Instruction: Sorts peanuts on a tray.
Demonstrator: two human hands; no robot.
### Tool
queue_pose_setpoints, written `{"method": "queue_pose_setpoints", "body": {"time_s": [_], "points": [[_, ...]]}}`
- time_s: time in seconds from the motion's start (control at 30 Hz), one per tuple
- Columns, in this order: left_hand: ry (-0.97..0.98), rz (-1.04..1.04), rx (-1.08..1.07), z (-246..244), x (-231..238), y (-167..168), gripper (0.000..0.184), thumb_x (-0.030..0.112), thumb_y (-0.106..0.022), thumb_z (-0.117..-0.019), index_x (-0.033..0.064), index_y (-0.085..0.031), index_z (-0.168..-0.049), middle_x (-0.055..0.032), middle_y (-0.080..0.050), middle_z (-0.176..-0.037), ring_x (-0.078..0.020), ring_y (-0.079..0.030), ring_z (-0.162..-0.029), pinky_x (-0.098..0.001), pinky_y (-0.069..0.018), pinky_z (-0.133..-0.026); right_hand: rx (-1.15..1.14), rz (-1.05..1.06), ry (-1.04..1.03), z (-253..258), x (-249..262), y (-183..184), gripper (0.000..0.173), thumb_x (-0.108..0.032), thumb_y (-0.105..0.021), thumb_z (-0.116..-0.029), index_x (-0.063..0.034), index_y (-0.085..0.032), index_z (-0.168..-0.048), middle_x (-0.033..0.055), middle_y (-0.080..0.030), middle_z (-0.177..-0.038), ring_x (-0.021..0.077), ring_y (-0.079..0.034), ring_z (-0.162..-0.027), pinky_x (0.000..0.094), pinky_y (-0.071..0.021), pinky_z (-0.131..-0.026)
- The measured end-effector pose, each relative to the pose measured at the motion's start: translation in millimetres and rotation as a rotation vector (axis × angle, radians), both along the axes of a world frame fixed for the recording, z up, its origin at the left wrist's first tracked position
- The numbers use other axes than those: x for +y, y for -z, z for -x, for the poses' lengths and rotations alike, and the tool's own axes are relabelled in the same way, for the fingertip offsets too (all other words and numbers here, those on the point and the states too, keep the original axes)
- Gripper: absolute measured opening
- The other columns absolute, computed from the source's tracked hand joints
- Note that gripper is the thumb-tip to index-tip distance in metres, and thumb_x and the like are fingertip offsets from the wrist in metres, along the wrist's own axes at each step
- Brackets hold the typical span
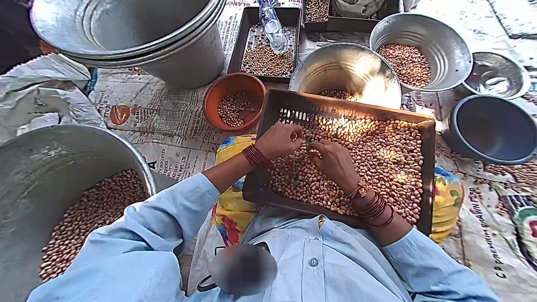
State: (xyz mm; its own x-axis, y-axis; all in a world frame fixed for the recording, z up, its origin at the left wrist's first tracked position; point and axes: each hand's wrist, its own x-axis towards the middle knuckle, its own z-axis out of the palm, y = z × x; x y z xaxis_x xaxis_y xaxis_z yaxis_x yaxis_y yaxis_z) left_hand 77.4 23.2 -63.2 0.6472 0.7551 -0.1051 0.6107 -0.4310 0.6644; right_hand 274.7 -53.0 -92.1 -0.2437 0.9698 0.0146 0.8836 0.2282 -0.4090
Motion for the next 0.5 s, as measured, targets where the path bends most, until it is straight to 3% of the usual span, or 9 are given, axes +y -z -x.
{"method": "queue_pose_setpoints", "body": {"time_s": [0.1, 0.17, 0.23, 0.3, 0.4, 0.5], "points": [[-0.094, 0.216, -0.135, 13, 12, -15, 0.028, 0.009, -0.044, -0.0984, 0.0073, -0.072, -0.099, -0.0002, -0.065, -0.075, -0.0063, -0.052, -0.056, -0.0267, -0.0441, -0.055, 0.032, -0.027, -0.007, -1, -1, 3, 0.019, -0.007, -0.070, -0.0912, -0.0092, -0.077, -0.109, 0.0167, -0.071, -0.090, 0.0358, -0.070, -0.075, 0.0534, -0.0542, -0.062], [-0.037, 0.280, -0.030, 13, 9, -16, 0.026, 0.010, -0.047, -0.1017, 0.0077, -0.074, -0.101, -0.0017, -0.066, -0.078, -0.0101, -0.056, -0.061, -0.0322, -0.0471, -0.061, 0.033, -0.038, -0.014, -1, -2, 4, 0.016, -0.011, -0.069, -0.0922, -0.0093, -0.077, -0.106, 0.0157, -0.070, -0.088, 0.0348, -0.070, -0.074, 0.0524, -0.0534, -0.060], [0.072, 0.222, 0.142, 7, 0, -14, 0.016, 0.015, -0.061, -0.1020, 0.0070, -0.074, -0.106, -0.0084, -0.070, -0.085, -0.0207, -0.063, -0.075, -0.0463, -0.0520, -0.074, 0.032, -0.040, -0.014, -1, -3, 4, 0.015, -0.017, -0.070, -0.0943, -0.0091, -0.077, -0.105, 0.0147, -0.071, -0.088, 0.0338, -0.070, -0.075, 0.0517, -0.0539, -0.061], [0.188, 0.126, 0.249, 0, -11, -12, 0.012, 0.014, -0.065, -0.0988, 0.0077, -0.074, -0.102, -0.0089, -0.068, -0.082, -0.0233, -0.062, -0.074, -0.0469, -0.0515, -0.072, 0.031, -0.033, -0.012, 0, -4, 5, 0.017, -0.018, -0.070, -0.0942, -0.0085, -0.076, -0.107, 0.0151, -0.072, -0.090, 0.0342, -0.071, -0.076, 0.0521, -0.0545, -0.063], [0.398, 0.081, 0.200, -1, -16, -8, 0.006, 0.008, -0.070, -0.0940, 0.0066, -0.075, -0.097, -0.0072, -0.065, -0.075, -0.0195, -0.058, -0.067, -0.0409, -0.0500, -0.066, 0.043, -0.061, -0.019, 0, -4, 10, 0.015, -0.018, -0.070, -0.0938, -0.0080, -0.074, -0.104, 0.0141, -0.071, -0.086, 0.0337, -0.070, -0.073, 0.0515, -0.0538, -0.060], [0.498, 0.134, 0.158, -4, -22, 0, 0.010, 0.006, -0.073, -0.0907, 0.0069, -0.076, -0.101, -0.0081, -0.070, -0.084, -0.0205, -0.063, -0.075, -0.0427, -0.0524, -0.072, 0.095, -0.011, -0.005, -2, -1, 10, 0.017, -0.020, -0.069, -0.0924, -0.0094, -0.073, -0.105, 0.0123, -0.071, -0.084, 0.0321, -0.070, -0.074, 0.0525, -0.0532, -0.062]]}}
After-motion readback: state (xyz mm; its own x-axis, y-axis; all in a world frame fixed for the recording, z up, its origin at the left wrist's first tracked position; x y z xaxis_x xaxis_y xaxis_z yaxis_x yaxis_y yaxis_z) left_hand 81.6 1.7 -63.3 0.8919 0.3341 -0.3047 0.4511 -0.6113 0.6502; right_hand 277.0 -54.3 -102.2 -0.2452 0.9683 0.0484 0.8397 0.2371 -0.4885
